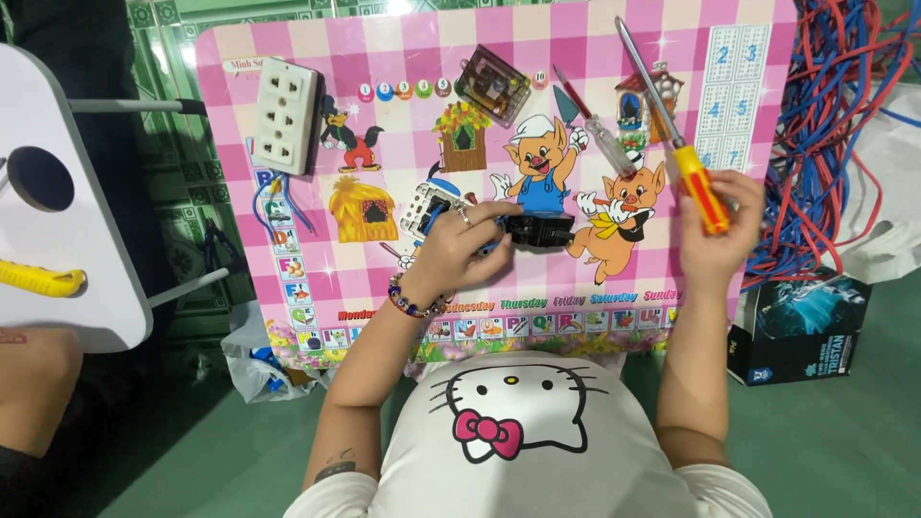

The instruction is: The person uses a screwdriver to tighten screws on a white electrical socket and a black switch mounted on a pink cartoon-themed mat. They manipulate wires and components, occasionally picking up and setting down the tools.

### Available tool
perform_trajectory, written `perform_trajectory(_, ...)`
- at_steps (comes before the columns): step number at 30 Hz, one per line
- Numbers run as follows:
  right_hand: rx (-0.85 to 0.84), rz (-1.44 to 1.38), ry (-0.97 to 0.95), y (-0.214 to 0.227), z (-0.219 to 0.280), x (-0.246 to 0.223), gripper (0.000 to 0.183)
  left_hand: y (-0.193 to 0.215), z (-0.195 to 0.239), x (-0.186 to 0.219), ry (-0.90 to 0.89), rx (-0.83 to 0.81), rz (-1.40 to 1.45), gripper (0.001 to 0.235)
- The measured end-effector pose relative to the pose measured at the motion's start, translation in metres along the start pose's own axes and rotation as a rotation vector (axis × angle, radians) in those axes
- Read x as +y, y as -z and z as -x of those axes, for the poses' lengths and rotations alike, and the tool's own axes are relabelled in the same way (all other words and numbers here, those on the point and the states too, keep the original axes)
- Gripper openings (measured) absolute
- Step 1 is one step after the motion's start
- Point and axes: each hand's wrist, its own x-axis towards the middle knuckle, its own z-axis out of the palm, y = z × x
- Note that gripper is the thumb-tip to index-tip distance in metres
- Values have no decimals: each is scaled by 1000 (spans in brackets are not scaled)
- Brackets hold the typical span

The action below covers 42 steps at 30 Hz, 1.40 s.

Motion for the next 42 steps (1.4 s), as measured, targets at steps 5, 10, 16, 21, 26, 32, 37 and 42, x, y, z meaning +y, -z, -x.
perform_trajectory(5, -88, 217, 200, -17, 2, -18, 24, -5, -1, -1, 13, 126, 29, 28)
perform_trajectory(10, -230, 146, 241, -51, 11, -64, 43, -6, 3, -3, 17, 126, -4, 28)
perform_trajectory(16, -503, 119, 356, -77, 26, -56, 49, -8, 5, -3, 0, 120, -29, 28)
perform_trajectory(21, -578, 48, 278, -40, 13, -54, 49, -8, 5, 0, -9, 114, -39, 27)
perform_trajectory(26, -490, 212, 229, -7, 2, -46, 49, -8, 7, -1, 3, 115, -31, 27)
perform_trajectory(32, -367, 264, 298, -47, -38, -59, 48, -9, 6, -3, -29, 93, -95, 24)
perform_trajectory(37, -382, 367, 250, -77, -81, -77, 42, -4, 6, 2, -24, 4, -125, 21)
perform_trajectory(42, -385, 404, 151, -102, -92, -86, 41, -3, 4, 1, -37, -2, -134, 22)
